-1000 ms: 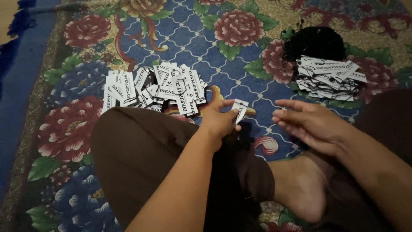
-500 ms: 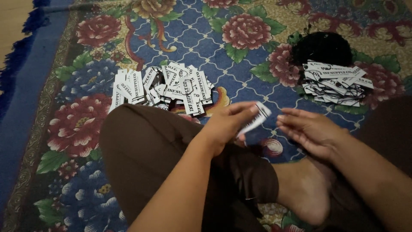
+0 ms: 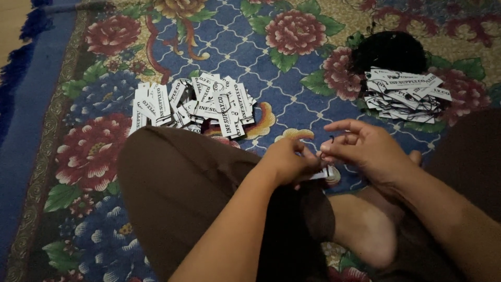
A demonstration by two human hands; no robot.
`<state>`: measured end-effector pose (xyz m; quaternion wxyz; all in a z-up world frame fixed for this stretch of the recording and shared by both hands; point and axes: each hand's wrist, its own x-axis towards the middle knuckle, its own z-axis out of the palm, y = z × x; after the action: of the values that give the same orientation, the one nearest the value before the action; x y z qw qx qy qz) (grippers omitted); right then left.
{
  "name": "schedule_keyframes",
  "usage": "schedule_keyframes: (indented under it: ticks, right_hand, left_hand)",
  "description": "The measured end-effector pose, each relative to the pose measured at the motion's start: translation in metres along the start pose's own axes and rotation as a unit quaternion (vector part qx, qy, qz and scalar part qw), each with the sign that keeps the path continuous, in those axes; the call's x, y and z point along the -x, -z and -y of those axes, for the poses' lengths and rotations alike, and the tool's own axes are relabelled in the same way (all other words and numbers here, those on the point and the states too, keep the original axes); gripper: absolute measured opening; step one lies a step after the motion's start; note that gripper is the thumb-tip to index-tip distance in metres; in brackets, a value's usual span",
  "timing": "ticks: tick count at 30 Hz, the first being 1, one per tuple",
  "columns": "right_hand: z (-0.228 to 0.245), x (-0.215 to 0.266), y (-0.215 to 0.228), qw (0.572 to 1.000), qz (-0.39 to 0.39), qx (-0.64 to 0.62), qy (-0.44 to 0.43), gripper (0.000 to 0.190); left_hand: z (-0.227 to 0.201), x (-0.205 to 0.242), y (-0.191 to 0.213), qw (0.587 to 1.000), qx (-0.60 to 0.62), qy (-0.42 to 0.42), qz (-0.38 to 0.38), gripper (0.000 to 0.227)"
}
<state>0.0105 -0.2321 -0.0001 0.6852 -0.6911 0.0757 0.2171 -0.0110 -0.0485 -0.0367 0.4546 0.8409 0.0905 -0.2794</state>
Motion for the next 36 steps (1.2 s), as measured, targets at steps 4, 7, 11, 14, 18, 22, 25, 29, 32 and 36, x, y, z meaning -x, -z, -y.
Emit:
schedule_keyframes:
  ticks: [4,7,11,14,18,22,25,29,32,36]
  right_hand:
    - [0.005,0.005,0.001,1.000,-0.010,-0.008,0.007,0.053]
    - [0.002,0.007,0.003,0.999,-0.028,-0.021,0.025,0.050]
    - [-0.007,0.007,0.008,0.999,-0.038,-0.006,0.015,0.048]
    - [-0.011,0.005,0.008,0.998,-0.041,-0.038,-0.022,0.047]
    - [-0.016,0.002,0.010,0.991,-0.007,-0.077,-0.107,0.047]
    - [-0.018,0.004,0.015,0.981,0.005,-0.097,-0.167,0.036]
    - [-0.026,0.002,0.023,0.976,0.021,-0.078,-0.201,0.035]
    - [-0.016,0.010,0.023,0.976,0.017,-0.010,-0.216,0.040]
    - [0.005,0.013,0.015,0.974,0.020,0.063,-0.217,0.047]
    - [0.055,0.025,-0.020,0.915,0.014,0.367,-0.166,0.042]
  left_hand:
    - [-0.004,-0.004,0.001,0.999,0.017,-0.002,-0.036,0.027]
    - [0.005,-0.007,0.002,0.996,0.047,-0.029,-0.068,0.020]
    - [0.006,0.001,0.010,0.963,0.256,-0.043,-0.068,0.029]
    - [0.009,0.003,0.016,0.921,0.384,-0.038,-0.046,0.035]
    - [0.009,0.000,0.017,0.903,0.427,-0.033,-0.027,0.033]
    - [0.004,0.005,0.020,0.906,0.421,-0.051,0.002,0.035]
    - [-0.008,0.020,0.025,0.904,0.421,-0.068,0.019,0.036]
    - [-0.022,0.036,0.039,0.940,0.316,-0.090,0.089,0.031]
    - [-0.020,0.031,0.034,0.965,0.216,-0.078,0.127,0.025]
    - [-0.013,0.012,0.025,0.973,0.163,-0.052,0.158,0.019]
